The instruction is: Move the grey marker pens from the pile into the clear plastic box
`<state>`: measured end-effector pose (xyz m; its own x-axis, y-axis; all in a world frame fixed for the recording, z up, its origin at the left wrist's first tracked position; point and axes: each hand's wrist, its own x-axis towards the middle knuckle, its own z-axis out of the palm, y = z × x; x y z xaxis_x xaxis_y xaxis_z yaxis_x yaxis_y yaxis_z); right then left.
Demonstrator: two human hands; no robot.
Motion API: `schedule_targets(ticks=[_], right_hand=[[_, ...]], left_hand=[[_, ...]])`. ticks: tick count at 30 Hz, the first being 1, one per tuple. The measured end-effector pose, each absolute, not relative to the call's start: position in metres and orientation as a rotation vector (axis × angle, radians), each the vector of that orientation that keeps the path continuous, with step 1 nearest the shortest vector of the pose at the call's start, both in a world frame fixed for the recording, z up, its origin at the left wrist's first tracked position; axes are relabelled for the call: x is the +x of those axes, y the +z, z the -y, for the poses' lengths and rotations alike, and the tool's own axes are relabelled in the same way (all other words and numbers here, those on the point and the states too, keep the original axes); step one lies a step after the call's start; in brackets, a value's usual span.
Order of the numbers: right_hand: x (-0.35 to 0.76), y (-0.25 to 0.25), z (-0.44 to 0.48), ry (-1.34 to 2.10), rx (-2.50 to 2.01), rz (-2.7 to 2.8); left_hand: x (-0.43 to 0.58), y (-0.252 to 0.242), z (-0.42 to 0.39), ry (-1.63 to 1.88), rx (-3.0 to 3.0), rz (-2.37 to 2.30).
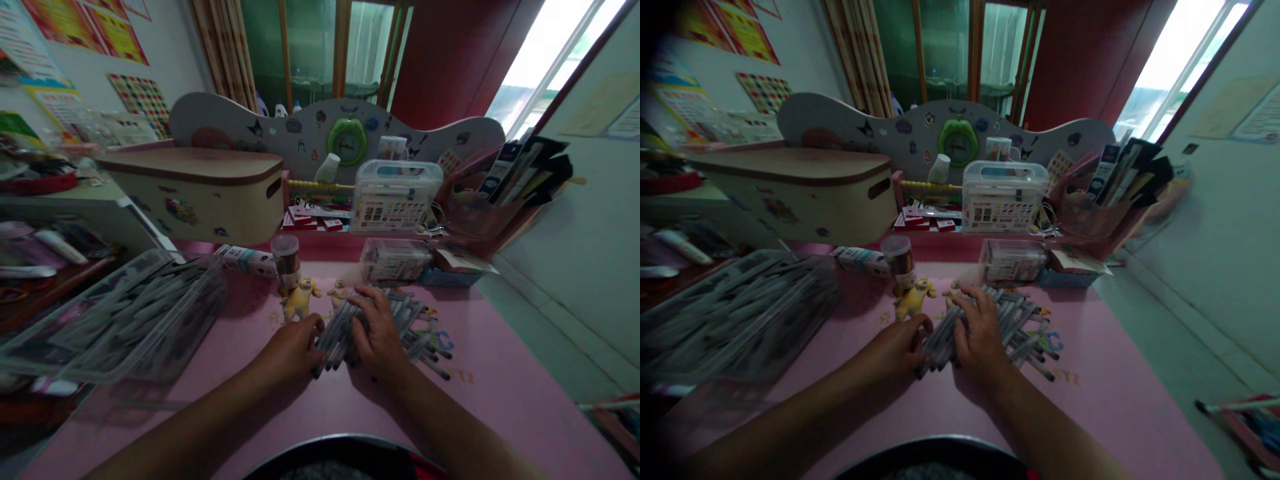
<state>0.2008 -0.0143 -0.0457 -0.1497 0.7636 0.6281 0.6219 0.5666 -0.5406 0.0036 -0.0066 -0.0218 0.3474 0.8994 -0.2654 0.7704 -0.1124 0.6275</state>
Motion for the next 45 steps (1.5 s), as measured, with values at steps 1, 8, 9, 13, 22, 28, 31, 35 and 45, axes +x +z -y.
schedule_targets(ticks=[1, 8, 9, 13, 22, 28, 31, 35, 45], right_hand=[[0.201, -0.046, 0.014, 0.184, -1.128, 1.857], [0.202, -0.048, 0.007, 0.077, -1.097, 2.002], [0.202, -0.048, 0.006, 0.07, -1.094, 2.028], [0.202, -0.043, 0.006, 0.187, -1.067, 2.08], [0.193, -0.027, 0.022, 0.832, -0.938, 1.856], [0.191, -0.026, 0.02, 1.087, -0.878, 1.746], [0.19, -0.024, 0.02, 1.162, -0.858, 1.702], [0.185, -0.024, 0.024, 1.225, -0.861, 1.681], [0.199, -0.033, 0.011, 1.163, -1.081, 1.403]], left_hand=[[0.003, -0.021, 0.005, 0.245, 1.903, -1.462], [-0.005, 0.011, 0.001, 0.455, 2.072, -1.364], [-0.005, 0.018, 0.001, 0.51, 2.116, -1.342], [0.002, 0.034, -0.001, 0.779, 1.994, -1.163], [0.041, -0.014, 0.002, 1.152, 1.368, -0.94], [0.044, -0.029, 0.005, 1.148, 1.096, -0.941], [0.043, -0.026, 0.007, 1.159, 1.16, -0.947], [0.039, -0.02, 0.01, 1.177, 1.243, -0.974], [0.019, -0.01, -0.006, 0.953, 0.951, -0.856]])
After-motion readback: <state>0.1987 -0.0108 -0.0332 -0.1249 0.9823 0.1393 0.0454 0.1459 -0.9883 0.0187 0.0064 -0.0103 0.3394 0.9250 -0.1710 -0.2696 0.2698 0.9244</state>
